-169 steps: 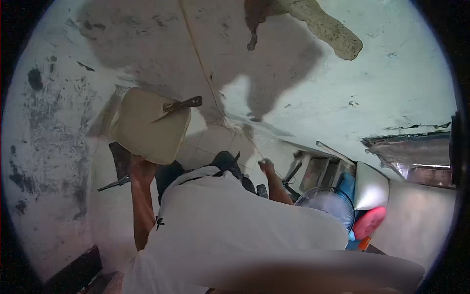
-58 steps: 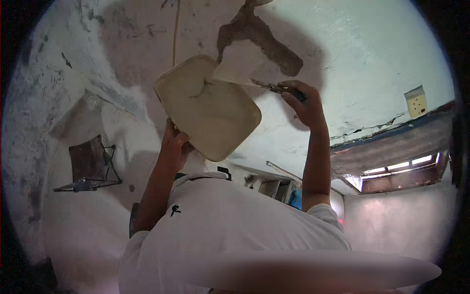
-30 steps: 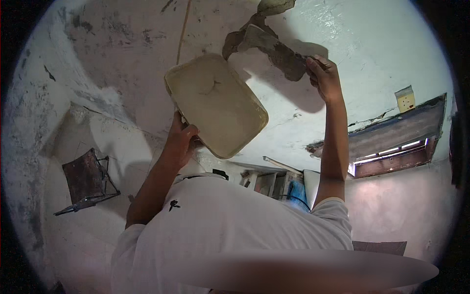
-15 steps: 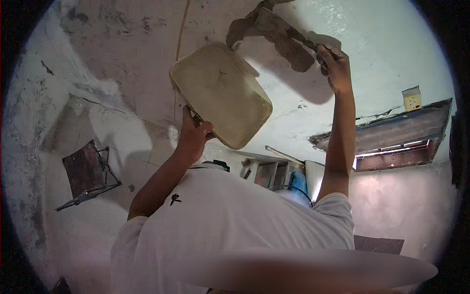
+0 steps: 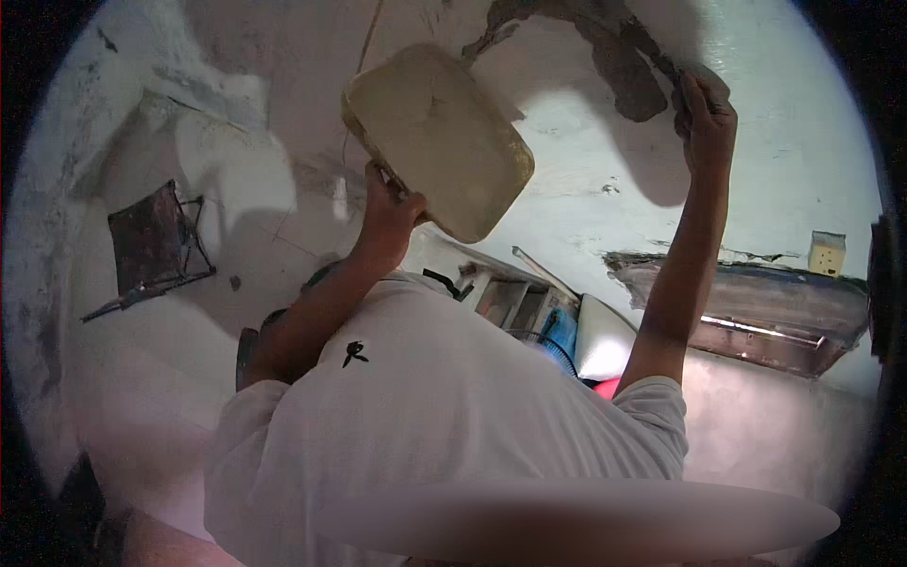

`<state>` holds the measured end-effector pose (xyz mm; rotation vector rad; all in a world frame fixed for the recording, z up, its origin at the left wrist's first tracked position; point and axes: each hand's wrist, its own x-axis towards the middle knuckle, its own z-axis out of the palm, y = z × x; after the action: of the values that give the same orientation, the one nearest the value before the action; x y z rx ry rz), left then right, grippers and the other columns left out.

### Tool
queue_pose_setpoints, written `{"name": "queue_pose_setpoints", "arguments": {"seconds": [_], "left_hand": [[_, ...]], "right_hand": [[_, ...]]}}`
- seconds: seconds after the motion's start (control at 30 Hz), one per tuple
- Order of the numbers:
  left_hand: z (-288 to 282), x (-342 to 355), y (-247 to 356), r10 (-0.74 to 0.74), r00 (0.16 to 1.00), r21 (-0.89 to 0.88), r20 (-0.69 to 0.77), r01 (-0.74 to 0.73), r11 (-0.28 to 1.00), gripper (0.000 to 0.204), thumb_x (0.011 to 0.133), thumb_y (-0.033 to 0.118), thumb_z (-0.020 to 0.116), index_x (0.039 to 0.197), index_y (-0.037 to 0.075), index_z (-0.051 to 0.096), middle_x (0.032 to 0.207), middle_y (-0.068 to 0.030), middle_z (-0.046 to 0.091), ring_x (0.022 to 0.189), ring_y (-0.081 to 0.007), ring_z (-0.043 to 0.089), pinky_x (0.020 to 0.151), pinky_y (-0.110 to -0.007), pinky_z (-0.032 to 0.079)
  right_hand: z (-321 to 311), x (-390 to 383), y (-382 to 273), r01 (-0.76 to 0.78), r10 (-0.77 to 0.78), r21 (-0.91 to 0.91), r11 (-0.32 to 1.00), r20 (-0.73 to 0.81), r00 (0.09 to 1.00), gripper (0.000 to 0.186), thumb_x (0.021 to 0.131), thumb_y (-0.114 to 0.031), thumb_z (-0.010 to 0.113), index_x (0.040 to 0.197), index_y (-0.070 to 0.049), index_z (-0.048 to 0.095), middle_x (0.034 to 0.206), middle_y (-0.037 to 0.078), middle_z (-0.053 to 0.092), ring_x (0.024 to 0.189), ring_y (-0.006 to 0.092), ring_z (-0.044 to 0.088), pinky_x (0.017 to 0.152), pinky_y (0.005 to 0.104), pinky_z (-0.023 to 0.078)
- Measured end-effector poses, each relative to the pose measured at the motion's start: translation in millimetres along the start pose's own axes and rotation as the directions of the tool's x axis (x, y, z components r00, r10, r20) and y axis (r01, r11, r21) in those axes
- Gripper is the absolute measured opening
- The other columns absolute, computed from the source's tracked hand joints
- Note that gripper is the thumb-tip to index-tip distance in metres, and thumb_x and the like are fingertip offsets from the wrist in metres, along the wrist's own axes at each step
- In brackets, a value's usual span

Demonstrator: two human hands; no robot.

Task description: Patching cracks and holes in a wall and ceiling using plaster and a putty knife.

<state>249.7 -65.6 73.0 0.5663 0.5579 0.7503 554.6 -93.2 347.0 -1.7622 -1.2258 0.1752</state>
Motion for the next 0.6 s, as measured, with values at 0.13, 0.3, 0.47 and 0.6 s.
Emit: {"name": "queue_pose_setpoints", "arguments": {"seconds": [0.13,0.3,0.47,0.6], "left_hand": [[10.2,0.0,-11.5,0.064,0.997,-0.057,-0.031,-0.066,0.996,0.073,0.078,-0.003,0.055,0.137,0.006,0.012,0.124,-0.0198,0.038,0.115,-0.0277,0.048,0.09,-0.039,0.054],[20.4,4.9,-25.1,0.093,0.995,0.006,-0.025,-0.093,0.996,0.071,0.078,-0.002,0.056,0.133,0.006,0.012,0.115,-0.016,0.04,0.107,-0.0246,0.05,0.084,-0.037,0.055],[15.8,7.5,-45.9,0.151,0.987,0.047,-0.057,-0.149,0.988,0.071,0.078,-0.001,0.056,0.133,0.006,0.011,0.117,-0.0159,0.039,0.108,-0.0236,0.049,0.081,-0.034,0.053],[11.3,19.7,-70.1,0.154,0.982,0.02,-0.111,-0.152,0.988,0.073,0.078,-0.003,0.055,0.135,0.008,0.01,0.121,-0.0161,0.038,0.11,-0.024,0.047,0.086,-0.034,0.05]], "right_hand": [[-1.1,-2.5,-3.9,0.034,-0.037,-0.104,0.994,-0.03,0.999,0.02,0.093,-0.013,0.063,0.107,0.001,0.065,0.077,0.002,0.059,0.057,0.0047,0.046,0.045,0.0207,0.032],[-5.8,-3.0,-9.3,0.044,-0.047,-0.039,0.998,-0.098,0.994,0.026,0.091,-0.02,0.068,0.105,0.001,0.066,0.077,0.005,0.063,0.054,0.0056,0.048,0.045,0.0209,0.035],[-10.1,3.4,-7.3,0.075,-0.075,0.014,0.997,-0.024,0.997,0.022,0.092,-0.017,0.066,0.105,0.0,0.065,0.075,0.005,0.062,0.051,0.0055,0.046,0.043,0.0207,0.033],[-9.9,3.1,-9.2,0.131,-0.13,-0.012,0.991,0.04,0.991,0.022,0.093,-0.016,0.064,0.107,0.001,0.063,0.074,0.004,0.061,0.05,0.0048,0.046,0.041,0.0205,0.032]]}}
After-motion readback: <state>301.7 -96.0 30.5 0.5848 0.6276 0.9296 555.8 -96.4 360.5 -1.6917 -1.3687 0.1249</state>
